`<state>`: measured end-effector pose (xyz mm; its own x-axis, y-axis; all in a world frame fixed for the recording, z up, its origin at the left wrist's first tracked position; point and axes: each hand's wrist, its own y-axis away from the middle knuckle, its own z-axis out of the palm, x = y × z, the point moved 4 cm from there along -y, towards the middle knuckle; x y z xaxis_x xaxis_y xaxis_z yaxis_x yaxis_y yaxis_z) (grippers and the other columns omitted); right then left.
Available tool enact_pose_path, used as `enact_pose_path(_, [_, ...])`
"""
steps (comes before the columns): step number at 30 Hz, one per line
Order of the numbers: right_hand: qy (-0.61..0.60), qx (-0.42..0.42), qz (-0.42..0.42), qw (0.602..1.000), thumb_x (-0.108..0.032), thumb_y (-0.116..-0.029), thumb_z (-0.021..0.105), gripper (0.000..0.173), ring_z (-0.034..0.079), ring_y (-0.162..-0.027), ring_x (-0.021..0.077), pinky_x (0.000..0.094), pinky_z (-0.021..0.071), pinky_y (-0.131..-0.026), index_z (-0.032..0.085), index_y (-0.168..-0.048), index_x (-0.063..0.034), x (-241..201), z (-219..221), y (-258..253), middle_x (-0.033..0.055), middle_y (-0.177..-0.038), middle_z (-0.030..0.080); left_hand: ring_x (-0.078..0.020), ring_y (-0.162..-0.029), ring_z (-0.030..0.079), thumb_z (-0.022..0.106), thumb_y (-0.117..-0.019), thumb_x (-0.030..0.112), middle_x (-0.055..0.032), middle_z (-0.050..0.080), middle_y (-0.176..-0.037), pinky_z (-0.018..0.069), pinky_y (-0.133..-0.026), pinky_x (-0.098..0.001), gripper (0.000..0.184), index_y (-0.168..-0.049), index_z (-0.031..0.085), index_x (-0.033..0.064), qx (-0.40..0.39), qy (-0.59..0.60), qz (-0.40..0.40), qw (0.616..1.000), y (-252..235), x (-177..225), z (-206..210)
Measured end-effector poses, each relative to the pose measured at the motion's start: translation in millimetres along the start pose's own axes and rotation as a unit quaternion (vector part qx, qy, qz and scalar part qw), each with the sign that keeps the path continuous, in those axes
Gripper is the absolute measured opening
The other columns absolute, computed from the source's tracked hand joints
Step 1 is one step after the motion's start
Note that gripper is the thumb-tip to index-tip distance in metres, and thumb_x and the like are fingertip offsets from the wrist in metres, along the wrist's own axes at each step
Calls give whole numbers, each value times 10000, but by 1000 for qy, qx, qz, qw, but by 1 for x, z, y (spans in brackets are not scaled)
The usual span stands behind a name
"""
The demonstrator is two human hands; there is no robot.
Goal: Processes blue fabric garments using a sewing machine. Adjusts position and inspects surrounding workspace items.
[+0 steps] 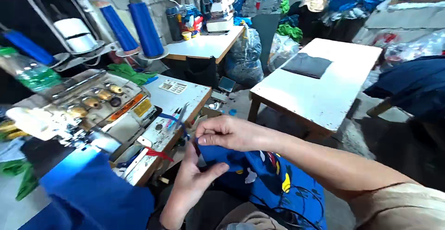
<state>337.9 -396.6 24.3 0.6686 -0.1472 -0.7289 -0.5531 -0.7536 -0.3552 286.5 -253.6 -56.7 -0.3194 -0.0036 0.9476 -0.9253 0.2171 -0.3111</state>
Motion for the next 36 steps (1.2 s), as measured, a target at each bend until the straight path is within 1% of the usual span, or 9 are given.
enact_pose_path(4, [0, 68, -46, 997, -134, -1044, 554, 168, 520, -653, -19, 153, 440, -609, 668, -1028, -11, -17, 3, -44, -30, -752, 596, -54, -961, 715, 704, -915, 48, -9, 753, -996, 599, -901, -264, 197, -1103, 680, -7, 17, 22, -25, 999, 15, 0, -6])
enact_pose_path(10, [-69, 205, -40, 976, -148, -1053, 534, 128, 592, -693, -19, 161, 515, -644, 653, -1042, -101, -20, -9, -98, -78, -789, 618, -43, -1043, 672, 549, -990, 41, -43, 707, -1125, 556, -952, -244, 265, -1225, 628, -52, 124, 48, -96, 986, 59, -14, -54])
enact_pose_path(13, [-85, 203, -66, 973, -111, -1034, 552, 90, 589, -655, -22, 141, 506, -598, 630, -1078, -121, -24, 10, -113, -93, -755, 613, -38, -934, 688, 439, -1030, 61, 27, 724, -1011, 581, -873, -274, 262, -1188, 645, 25, 265, 82, -76, 958, 100, 15, -92])
enact_pose_path(17, [-138, 154, -55, 977, -1, -973, 591, 219, 596, -655, -15, 134, 509, -578, 570, -1160, -111, -17, 56, -134, -76, -809, 638, -30, -1003, 677, 647, -942, 76, -27, 711, -1091, 564, -900, -213, 305, -1223, 604, -36, 345, -239, -10, 907, 157, 66, -135])
enact_pose_path(21, [-146, 164, -74, 973, -41, -959, 597, 209, 593, -671, -37, 123, 507, -596, 619, -1141, -144, -6, 82, -150, -109, -866, 662, -345, -991, 712, 765, -700, -38, -251, 698, -1097, 583, -873, -495, 452, -1136, 667, -98, 354, -514, -101, 775, 217, 76, -164])
enact_pose_path(26, [-89, 97, -50, 990, -119, -936, 616, 260, 582, -672, -37, 151, 517, -602, 592, -1195, -133, 29, 92, -156, -104, -851, 634, 23, -897, 690, 679, -940, 114, 116, 754, -1009, 579, -794, -187, 219, -1111, 755, 227, 512, -99, -21, 853, 289, 63, -186])
enact_pose_path(28, [-21, -97, -35, 994, -139, -948, 643, 283, 626, -615, 124, 328, 550, -533, 633, -1216, -50, 34, 119, -145, 39, -826, 672, 14, -856, 686, 623, -993, 179, 108, 755, -955, 575, -777, -193, 170, -1052, 773, 232, 551, -37, 7, 834, 278, 63, -186])
enact_pose_path(31, [38, -313, -80, 946, -174, -967, 686, 375, 709, -838, 393, 621, 570, -741, 635, -1305, -21, 16, 161, -131, 206, -1010, 714, 25, -794, 642, 562, -1010, 115, 114, 696, -861, 544, -743, -180, 156, -999, 717, 131, 546, -130, -21, 827, 240, 62, -185])
enact_pose_path(36, [-121, -147, -181, 965, -631, -843, 709, 843, 665, -1072, 150, 325, 593, -838, 517, -1418, -44, -22, 205, -138, 99, -1228, 661, 54, -647, 585, 706, -934, 188, 49, 670, -742, 498, -604, -121, 151, -914, 713, 39, 469, -307, -21, 828, 176, 65, -174])
